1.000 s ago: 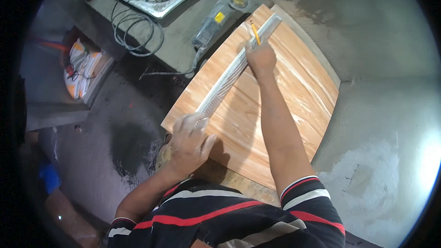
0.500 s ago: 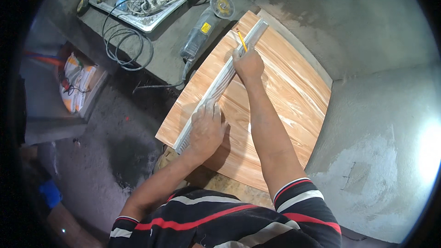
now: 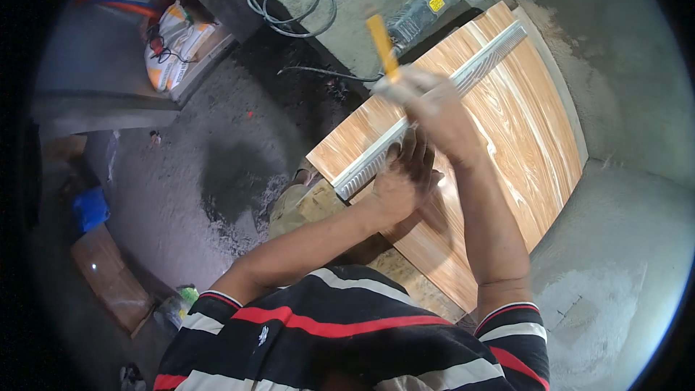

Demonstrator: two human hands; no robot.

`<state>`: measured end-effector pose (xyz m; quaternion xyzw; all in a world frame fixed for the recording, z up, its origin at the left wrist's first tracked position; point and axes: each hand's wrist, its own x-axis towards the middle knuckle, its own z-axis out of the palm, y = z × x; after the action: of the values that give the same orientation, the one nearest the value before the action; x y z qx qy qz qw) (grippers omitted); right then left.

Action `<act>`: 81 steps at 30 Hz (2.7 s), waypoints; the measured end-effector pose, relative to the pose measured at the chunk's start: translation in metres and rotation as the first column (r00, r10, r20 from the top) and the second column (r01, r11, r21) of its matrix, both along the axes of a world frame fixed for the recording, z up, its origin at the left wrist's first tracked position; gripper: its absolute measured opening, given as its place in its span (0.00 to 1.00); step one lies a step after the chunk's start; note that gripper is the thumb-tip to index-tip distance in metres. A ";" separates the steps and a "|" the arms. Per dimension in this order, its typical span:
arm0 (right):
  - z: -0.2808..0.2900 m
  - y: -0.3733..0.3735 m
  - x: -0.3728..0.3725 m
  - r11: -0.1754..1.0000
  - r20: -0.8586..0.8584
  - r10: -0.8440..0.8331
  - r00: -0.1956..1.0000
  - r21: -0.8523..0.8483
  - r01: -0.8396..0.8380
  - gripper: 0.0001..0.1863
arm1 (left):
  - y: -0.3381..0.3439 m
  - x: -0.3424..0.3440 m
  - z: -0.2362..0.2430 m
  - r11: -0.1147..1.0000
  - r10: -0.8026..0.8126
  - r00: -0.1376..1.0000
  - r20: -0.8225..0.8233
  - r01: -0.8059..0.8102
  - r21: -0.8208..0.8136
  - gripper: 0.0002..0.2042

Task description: The person uses a measuring tape and pencil to mark measurements on a tile, then applies white tape along the measured line.

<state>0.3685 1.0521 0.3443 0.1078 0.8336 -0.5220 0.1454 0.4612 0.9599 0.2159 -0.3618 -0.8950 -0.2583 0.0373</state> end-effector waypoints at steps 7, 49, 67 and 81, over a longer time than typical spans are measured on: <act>-0.029 -0.033 0.023 0.852 0.242 0.513 0.824 -0.024 -0.523 0.19 | -0.004 0.032 -0.037 0.899 -0.171 0.780 0.602 -0.127 0.420 0.23; -0.009 0.053 -0.038 0.753 0.279 0.523 0.805 0.291 -0.590 0.15 | 0.000 -0.014 0.032 0.940 -0.148 0.989 0.020 0.147 -0.307 0.34; -0.043 0.142 -0.042 0.942 -0.169 -0.098 0.981 0.301 0.146 0.23 | 0.003 -0.007 0.021 0.988 -0.051 0.998 0.049 0.057 -0.143 0.43; -0.111 0.150 0.004 0.802 -0.451 -0.270 0.850 0.383 0.458 0.21 | -0.158 0.028 0.025 0.929 0.110 0.955 0.274 -0.197 0.313 0.29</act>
<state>0.3725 1.2023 0.2328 0.1995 0.9102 -0.3294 -0.1526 0.4895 0.8024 0.2410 -0.2425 -0.8607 -0.4477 0.0052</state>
